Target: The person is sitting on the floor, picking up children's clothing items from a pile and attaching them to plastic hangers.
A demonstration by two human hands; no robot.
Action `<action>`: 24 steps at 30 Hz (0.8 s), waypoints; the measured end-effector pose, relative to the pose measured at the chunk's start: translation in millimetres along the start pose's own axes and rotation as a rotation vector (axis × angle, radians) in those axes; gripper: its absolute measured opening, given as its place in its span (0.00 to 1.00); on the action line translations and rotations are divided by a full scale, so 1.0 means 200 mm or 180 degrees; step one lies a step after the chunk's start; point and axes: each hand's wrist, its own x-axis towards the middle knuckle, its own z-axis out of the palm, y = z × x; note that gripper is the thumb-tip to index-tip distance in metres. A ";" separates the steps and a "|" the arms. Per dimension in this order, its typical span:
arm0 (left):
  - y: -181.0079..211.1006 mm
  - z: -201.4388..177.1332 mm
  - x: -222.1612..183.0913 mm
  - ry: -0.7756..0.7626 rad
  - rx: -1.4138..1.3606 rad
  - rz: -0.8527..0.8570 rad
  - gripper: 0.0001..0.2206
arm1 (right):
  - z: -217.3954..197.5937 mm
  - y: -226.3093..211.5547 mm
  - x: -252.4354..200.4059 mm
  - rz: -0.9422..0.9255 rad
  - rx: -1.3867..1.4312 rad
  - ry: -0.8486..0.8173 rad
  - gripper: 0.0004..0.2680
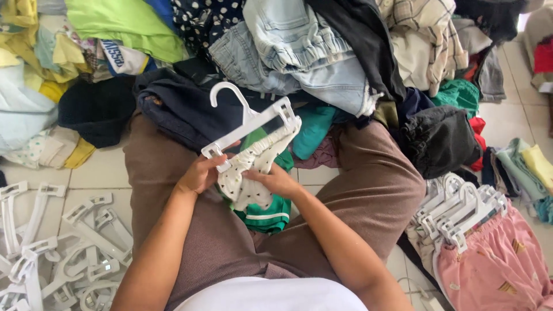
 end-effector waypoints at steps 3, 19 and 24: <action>-0.03 -0.02 0.00 0.0072 0.0169 -0.0223 0.24 | -0.16 -0.01 -0.04 -0.0403 -0.0548 -0.0225 0.13; -0.20 0.27 0.11 -0.0023 0.0980 -0.0741 0.35 | -0.57 -0.22 -0.79 -0.1107 -0.0268 0.0784 0.07; -0.27 0.47 0.14 0.0209 0.1775 -0.1058 0.23 | -0.61 -0.03 -0.82 -0.1730 0.0596 0.0682 0.11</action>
